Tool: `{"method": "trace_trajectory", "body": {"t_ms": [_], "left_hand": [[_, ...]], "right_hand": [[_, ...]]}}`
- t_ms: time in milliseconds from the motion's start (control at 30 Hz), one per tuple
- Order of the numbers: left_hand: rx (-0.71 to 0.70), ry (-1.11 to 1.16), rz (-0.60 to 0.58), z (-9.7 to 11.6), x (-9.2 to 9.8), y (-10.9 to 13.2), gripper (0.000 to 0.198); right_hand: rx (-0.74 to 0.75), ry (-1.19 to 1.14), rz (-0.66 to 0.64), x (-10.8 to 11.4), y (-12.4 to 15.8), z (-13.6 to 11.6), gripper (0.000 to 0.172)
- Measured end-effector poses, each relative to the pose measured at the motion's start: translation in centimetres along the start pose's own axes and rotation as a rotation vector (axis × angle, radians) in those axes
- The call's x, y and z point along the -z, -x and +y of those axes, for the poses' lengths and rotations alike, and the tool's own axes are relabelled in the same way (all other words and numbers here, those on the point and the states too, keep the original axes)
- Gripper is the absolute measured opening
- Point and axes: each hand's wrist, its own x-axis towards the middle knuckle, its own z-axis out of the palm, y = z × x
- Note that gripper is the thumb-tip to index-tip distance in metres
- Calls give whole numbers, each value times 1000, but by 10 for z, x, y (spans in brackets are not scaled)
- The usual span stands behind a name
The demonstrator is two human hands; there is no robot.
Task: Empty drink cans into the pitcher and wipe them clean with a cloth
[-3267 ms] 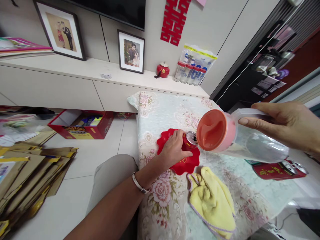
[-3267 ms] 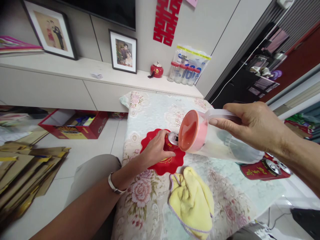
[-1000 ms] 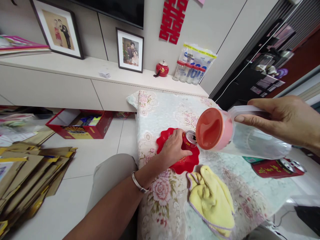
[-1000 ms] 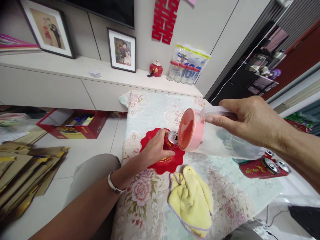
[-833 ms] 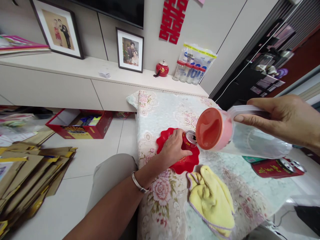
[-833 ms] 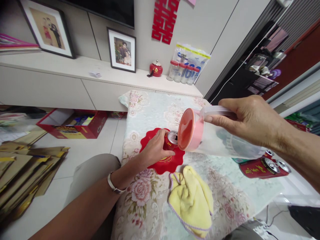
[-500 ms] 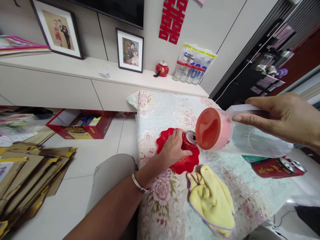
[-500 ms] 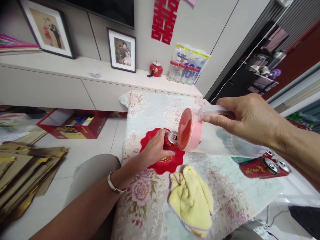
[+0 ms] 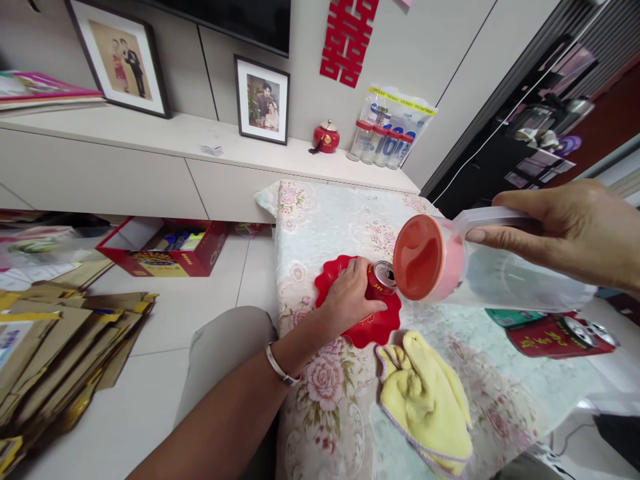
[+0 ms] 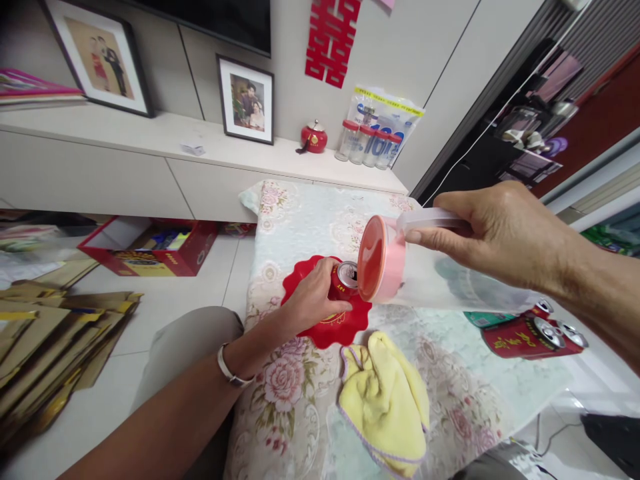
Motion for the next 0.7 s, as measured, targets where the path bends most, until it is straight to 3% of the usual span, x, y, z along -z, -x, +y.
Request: {"method": "trace_trajectory", "body": {"t_ms": [100, 700], "left_hand": [[4, -5, -1, 0, 0, 0, 59], [-23, -18, 2, -3, -3, -1, 53]], "right_hand": [[31, -26, -62, 1, -1, -1, 84], [129, 15, -67, 8, -16, -17, 85]]}}
